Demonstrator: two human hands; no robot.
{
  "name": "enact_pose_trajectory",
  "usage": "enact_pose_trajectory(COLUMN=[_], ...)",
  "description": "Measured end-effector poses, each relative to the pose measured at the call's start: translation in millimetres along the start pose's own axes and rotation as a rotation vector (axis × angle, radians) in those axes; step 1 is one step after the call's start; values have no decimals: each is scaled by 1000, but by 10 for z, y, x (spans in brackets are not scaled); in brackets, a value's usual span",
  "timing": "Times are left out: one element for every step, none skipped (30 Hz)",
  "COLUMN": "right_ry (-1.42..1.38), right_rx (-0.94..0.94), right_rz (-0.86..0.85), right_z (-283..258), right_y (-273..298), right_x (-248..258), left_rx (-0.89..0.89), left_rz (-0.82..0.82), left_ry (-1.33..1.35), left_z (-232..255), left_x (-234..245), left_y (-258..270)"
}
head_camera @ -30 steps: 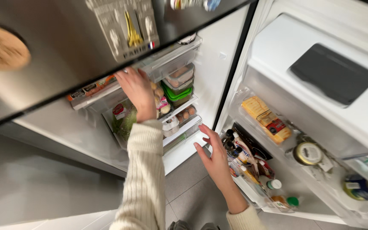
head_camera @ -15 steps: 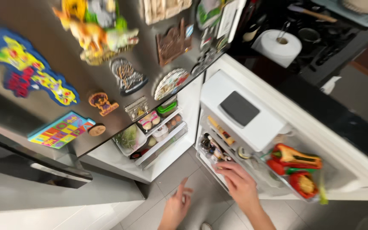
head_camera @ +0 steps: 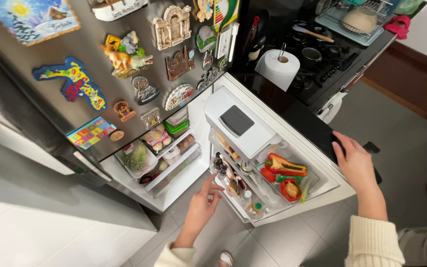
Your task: The person puts food containers and beverage cans into the refrigerator one by one after selecting them from a kitchen counter.
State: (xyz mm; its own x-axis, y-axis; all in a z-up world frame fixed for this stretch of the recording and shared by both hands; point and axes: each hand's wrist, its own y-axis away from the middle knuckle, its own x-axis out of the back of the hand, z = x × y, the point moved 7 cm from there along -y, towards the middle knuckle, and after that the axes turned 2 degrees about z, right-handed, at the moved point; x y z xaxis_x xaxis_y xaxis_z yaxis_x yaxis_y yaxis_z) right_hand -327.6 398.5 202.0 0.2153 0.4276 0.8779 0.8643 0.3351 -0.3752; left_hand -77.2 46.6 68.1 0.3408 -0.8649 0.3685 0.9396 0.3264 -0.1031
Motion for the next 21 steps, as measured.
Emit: enact_pose_trajectory(right_ry=[45,87,84,33,-18,-22,-6,7,1,-22,-46,-49,-69,-88,-90,-55,-19,-20,53,128,128], right_rx=[4,9,10,-70,-149,-143,-185,-232,-232,-298,-363,-363,-368,-373,-373,-383,-394,-387,-338,-287,-280], right_rz=[-16,-31,-28,-94,-160,-159,-186,-215,-216,-248,-281,-279,-284,-290,-290,-331,-372,-376,-388,-401,-406], right_z=[72,132,20,-38,-101,-168,-201,-233,-351,-420,-489,-500,-509,-513,-608,-697,-787,-852,-934,-1015,-994], right_y=[22,32,51,69,96,101,113,162,194,237,281,308,336,370,419,476,535,583,624,664,719], right_x=[-69,-154,-69,-35,-8,37,61,72,140,195,251,239,220,201,237,245,252,218,185,152,44], left_rx=[21,41,38,50,62,61,78,97,98,94,90,88,97,106,106,102,98,102,93,87,92], left_rz=[-24,-45,-44,-41,-39,-33,-42,-56,-55,-40,-24,-23,-4,14,15,13,11,17,31,46,53], left_ry=[22,41,38,50,62,59,64,66,60,42,24,22,13,6,4,7,9,8,-7,-22,-21], left_z=[36,68,74,65,52,64,62,52,5,-34,-72,-81,-99,-119,-136,-155,-176,-184,-186,-190,-202], left_x=[18,54,100,146,194,259,313,376,428,485,541,585,642,691,723,755,789,835,889,937,987], left_y=[20,32,69,103,136,153,168,201,213,209,203,211,217,231,238,255,271,283,293,309,322])
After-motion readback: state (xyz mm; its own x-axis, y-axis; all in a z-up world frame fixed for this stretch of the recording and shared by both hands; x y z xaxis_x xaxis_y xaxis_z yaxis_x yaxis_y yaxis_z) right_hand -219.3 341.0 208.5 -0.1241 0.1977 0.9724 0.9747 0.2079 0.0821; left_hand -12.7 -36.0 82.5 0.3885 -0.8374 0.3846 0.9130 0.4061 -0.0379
